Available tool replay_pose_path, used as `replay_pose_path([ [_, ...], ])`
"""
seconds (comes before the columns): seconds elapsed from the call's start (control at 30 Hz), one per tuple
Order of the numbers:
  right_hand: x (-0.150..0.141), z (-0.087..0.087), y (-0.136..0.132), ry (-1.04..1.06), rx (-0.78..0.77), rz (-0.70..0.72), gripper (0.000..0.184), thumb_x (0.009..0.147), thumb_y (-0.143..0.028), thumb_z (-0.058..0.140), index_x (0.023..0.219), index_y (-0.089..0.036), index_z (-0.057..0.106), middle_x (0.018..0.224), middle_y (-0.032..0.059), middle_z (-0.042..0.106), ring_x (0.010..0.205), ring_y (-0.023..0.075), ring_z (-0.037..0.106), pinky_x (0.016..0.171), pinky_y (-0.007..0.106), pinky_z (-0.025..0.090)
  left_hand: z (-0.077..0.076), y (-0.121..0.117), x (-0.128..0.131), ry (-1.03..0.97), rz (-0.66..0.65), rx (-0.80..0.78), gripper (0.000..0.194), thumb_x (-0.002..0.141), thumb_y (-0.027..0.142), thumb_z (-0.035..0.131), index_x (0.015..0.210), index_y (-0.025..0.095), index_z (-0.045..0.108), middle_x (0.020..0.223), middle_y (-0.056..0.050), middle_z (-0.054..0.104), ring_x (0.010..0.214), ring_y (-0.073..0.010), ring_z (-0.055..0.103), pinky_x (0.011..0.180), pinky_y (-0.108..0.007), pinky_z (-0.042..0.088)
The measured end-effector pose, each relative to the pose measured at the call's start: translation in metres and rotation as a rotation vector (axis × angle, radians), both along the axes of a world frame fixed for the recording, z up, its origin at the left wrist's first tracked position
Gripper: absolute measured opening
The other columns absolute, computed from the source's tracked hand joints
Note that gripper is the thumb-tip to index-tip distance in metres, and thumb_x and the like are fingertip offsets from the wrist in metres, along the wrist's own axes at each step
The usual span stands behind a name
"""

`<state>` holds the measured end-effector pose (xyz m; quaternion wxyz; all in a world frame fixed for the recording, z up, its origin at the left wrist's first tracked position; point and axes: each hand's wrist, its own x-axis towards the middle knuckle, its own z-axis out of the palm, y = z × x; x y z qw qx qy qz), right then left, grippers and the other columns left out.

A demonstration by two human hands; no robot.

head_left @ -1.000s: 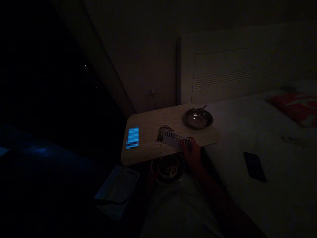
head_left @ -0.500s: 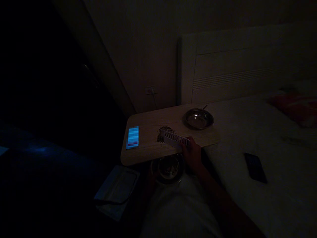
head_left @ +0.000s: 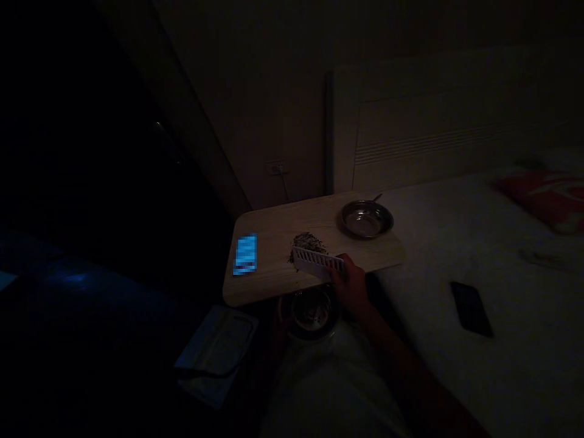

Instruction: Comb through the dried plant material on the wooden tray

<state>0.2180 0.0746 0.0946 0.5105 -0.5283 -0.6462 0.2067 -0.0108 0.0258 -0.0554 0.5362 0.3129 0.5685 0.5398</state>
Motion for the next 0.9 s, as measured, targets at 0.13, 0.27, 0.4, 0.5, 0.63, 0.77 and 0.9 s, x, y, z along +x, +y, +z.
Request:
replay_pose_path([
  [0.13, 0.001, 0.0, -0.002, 0.017, -0.02, 0.012, 0.008, 0.091, -0.03, 0.056, 0.09, -0.023, 0.056, 0.073, -0.0001, 0.063, 0.064, 0.0175, 0.06, 0.059, 0.027, 0.041, -0.001, 0.002, 0.001, -0.025, 0.005, 0.019, 0.091, 0.055, 0.038, 0.084, 0.139, 0.021, 0.053, 0.146, -0.014, 0.055, 0.141, -0.0401, 0.041, 0.115, -0.05, 0.034],
  [0.27, 0.004, -0.002, -0.005, 0.022, -0.025, 0.002, 0.008, 0.089, -0.031, 0.058, 0.089, -0.023, 0.056, 0.071, -0.0009, 0.062, 0.063, 0.0172, 0.059, 0.058, 0.027, 0.04, 0.005, -0.001, 0.004, -0.004, 0.033, 0.005, 0.091, 0.055, 0.038, 0.083, 0.139, 0.023, 0.052, 0.147, -0.013, 0.054, 0.143, -0.0389, 0.038, 0.116, -0.049, 0.033],
  [0.4, 0.006, -0.005, -0.006, 0.06, -0.048, 0.014, 0.009, 0.089, -0.031, 0.058, 0.09, -0.023, 0.056, 0.073, -0.0006, 0.064, 0.066, 0.0174, 0.061, 0.059, 0.026, 0.042, 0.014, -0.005, 0.008, -0.037, 0.027, -0.018, 0.084, 0.06, 0.037, 0.081, 0.138, 0.024, 0.053, 0.141, -0.012, 0.061, 0.139, -0.0381, 0.044, 0.115, -0.05, 0.035],
  [0.5, 0.006, -0.008, -0.005, 0.072, -0.059, -0.002, 0.01, 0.089, -0.032, 0.059, 0.09, -0.022, 0.057, 0.075, -0.0005, 0.065, 0.067, 0.0174, 0.062, 0.06, 0.026, 0.042, 0.019, -0.005, 0.009, -0.057, 0.022, -0.049, 0.084, 0.058, 0.034, 0.082, 0.137, 0.025, 0.054, 0.139, -0.011, 0.062, 0.137, -0.0382, 0.046, 0.114, -0.05, 0.036],
  [0.63, 0.003, -0.012, 0.001, 0.105, -0.065, 0.025, 0.013, 0.089, -0.035, 0.059, 0.091, -0.022, 0.058, 0.076, 0.0, 0.066, 0.069, 0.0177, 0.061, 0.062, 0.026, 0.044, 0.02, -0.002, 0.006, -0.043, 0.0, -0.021, 0.083, 0.057, 0.033, 0.082, 0.135, 0.025, 0.056, 0.14, -0.01, 0.062, 0.14, -0.0384, 0.043, 0.115, -0.05, 0.034],
  [0.77, -0.001, -0.015, 0.007, 0.136, -0.079, 0.028, 0.012, 0.088, -0.033, 0.061, 0.091, -0.022, 0.058, 0.077, 0.0001, 0.066, 0.07, 0.0183, 0.062, 0.062, 0.027, 0.044, 0.015, -0.001, 0.002, 0.015, 0.0, 0.04, 0.079, 0.058, 0.035, 0.082, 0.133, 0.024, 0.059, 0.144, -0.01, 0.058, 0.144, -0.0376, 0.035, 0.118, -0.048, 0.029],
  [0.9, -0.003, -0.015, 0.009, 0.134, -0.078, 0.053, 0.011, 0.088, -0.033, 0.06, 0.089, -0.022, 0.058, 0.074, -0.0005, 0.063, 0.068, 0.0182, 0.06, 0.061, 0.027, 0.043, 0.009, 0.0, 0.002, 0.013, 0.001, 0.071, 0.083, 0.055, 0.037, 0.084, 0.133, 0.026, 0.059, 0.143, -0.01, 0.059, 0.143, -0.0393, 0.037, 0.118, -0.051, 0.027],
])
